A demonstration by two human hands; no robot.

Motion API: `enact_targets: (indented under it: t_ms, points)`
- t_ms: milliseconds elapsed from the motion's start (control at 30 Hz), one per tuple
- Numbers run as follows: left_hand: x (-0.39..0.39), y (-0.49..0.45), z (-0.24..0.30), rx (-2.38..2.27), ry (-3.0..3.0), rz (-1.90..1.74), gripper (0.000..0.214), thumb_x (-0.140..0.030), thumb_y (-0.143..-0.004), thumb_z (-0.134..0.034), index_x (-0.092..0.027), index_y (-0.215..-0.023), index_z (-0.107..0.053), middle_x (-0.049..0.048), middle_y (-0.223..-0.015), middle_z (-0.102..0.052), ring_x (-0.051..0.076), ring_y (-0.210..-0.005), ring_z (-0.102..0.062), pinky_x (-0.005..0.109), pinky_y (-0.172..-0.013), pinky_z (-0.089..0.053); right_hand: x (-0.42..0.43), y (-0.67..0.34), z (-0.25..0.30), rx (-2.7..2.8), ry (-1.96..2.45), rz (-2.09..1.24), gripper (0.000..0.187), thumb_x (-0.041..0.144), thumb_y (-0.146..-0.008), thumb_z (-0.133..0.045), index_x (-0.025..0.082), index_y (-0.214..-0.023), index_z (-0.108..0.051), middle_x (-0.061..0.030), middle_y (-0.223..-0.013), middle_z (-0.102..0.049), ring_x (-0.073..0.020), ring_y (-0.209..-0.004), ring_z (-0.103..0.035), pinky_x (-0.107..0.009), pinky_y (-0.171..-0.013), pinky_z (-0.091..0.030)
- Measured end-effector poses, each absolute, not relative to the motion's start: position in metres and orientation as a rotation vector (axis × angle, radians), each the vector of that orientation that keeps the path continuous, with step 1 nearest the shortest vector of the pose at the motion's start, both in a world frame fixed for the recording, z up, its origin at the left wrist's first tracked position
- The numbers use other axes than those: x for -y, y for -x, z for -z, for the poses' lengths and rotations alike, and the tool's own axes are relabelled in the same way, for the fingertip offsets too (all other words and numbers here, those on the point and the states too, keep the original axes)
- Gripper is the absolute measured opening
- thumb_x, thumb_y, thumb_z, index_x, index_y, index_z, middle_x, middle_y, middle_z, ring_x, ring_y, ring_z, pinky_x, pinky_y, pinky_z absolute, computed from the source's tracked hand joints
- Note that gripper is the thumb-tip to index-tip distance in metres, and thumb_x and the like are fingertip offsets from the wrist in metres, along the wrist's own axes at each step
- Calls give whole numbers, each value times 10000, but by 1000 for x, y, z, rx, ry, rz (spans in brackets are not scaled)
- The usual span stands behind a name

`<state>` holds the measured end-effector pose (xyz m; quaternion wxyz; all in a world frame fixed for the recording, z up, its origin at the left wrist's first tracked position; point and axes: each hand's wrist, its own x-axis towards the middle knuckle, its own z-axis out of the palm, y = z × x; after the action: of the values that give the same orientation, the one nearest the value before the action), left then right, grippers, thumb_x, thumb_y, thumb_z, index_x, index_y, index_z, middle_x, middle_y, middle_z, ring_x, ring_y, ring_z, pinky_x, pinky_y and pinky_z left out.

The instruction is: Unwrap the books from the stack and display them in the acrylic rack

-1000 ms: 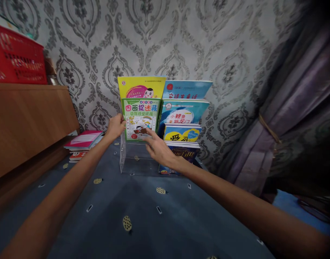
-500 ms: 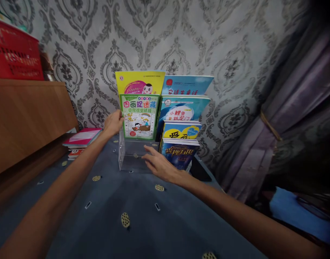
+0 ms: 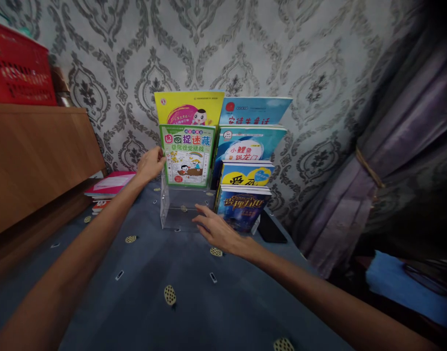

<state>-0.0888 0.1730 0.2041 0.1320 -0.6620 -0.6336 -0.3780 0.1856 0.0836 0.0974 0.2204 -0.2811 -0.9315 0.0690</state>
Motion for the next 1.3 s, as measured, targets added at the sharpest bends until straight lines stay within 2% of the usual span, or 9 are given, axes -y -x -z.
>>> enact_targets:
  t_ms: [267,567,867,1033,1300]
  points:
    - [-167,91,-203,1829,1980,1135,215,-349,-848,-536,-180,-917,-648,73,-891,-698,221,-809,-605,325,-764,-476,-85,-184,-94,2560,774,-201,261,106,-934,-494,129,-1118,-677,-216,-1444,-498,-294,-1350,-519,-449,-1062,-495]
    - [-157,86,-196,1814,1976,1105,398,-485,-943,-421,-166,-901,-656,75,-830,-684,212,-767,-596,301,-708,-438,-84,-183,-91,2560,804,-236,270,108,-926,-497,136,-1127,-675,-212,-1443,-496,-291,-1341,-528,-449,-1063,-492]
    - [-153,79,-195,1824,1960,1125,386,-470,-952,-399,-169,-954,-641,66,-818,-668,209,-764,-581,298,-707,-421,-82,-184,-82,2558,822,-294,268,113,-922,-505,140,-1128,-674,-210,-1430,-508,-291,-1339,-530,-456,-1062,-493]
    - [-151,79,-191,1817,1970,1170,363,-455,-950,-405,-175,-889,-627,61,-776,-643,211,-736,-572,308,-700,-420,-73,-187,-71,2575,858,-342,259,118,-936,-499,125,-1122,-679,-210,-1426,-519,-273,-1342,-529,-427,-1069,-487]
    - [-146,79,-188,1814,1987,1201,344,-466,-949,-408,-195,-841,-591,51,-780,-640,208,-744,-571,302,-694,-424,-52,-187,-44,2565,831,-501,298,127,-928,-515,169,-1180,-668,-178,-1437,-525,-263,-1338,-534,-439,-1082,-475]
